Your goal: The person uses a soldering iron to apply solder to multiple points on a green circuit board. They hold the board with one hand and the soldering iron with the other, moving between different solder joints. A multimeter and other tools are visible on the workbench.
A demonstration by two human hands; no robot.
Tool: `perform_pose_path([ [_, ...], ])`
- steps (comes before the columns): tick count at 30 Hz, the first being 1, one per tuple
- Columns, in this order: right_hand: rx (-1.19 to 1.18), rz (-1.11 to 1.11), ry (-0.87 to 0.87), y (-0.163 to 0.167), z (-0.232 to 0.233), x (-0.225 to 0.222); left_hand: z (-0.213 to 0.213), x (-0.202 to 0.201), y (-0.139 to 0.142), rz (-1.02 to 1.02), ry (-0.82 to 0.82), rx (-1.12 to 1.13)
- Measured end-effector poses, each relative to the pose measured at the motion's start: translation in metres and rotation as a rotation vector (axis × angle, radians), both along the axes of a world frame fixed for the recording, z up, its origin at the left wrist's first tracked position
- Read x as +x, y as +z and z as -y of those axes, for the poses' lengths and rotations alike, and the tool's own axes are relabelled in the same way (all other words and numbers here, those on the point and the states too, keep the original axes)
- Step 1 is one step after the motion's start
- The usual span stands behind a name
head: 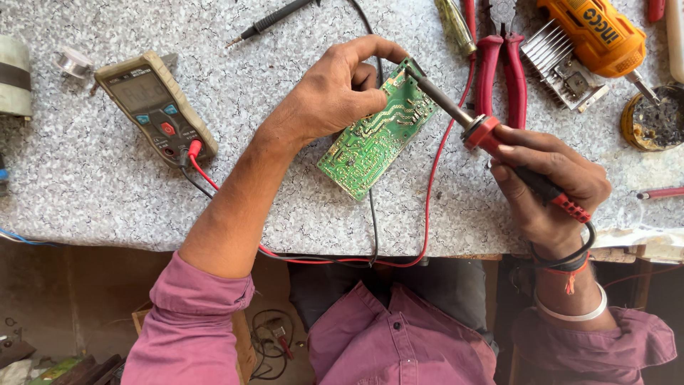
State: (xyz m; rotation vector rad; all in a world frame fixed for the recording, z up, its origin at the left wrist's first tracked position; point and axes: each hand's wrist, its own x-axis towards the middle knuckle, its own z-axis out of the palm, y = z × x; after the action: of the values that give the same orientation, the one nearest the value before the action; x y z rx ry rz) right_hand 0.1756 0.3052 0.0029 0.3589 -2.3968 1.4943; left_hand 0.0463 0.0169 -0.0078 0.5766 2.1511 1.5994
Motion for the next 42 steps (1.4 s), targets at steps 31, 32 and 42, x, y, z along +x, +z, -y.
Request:
perform_pose_path([
  [31, -0.201, -0.115, -0.107, -0.010, -0.008, 0.014, 0.015, -0.010, -0.002, -0.352, 0.312, 0.050],
  [32, -0.215, -0.110, -0.114, -0.011, -0.008, 0.015, 0.016, -0.008, -0.001, -0.410, 0.329, 0.031],
  [42, -0.347, -0.194, -0.215, -0.026, -0.009, 0.011, 0.011, -0.003, 0.009, -0.349, 0.037, 0.087],
])
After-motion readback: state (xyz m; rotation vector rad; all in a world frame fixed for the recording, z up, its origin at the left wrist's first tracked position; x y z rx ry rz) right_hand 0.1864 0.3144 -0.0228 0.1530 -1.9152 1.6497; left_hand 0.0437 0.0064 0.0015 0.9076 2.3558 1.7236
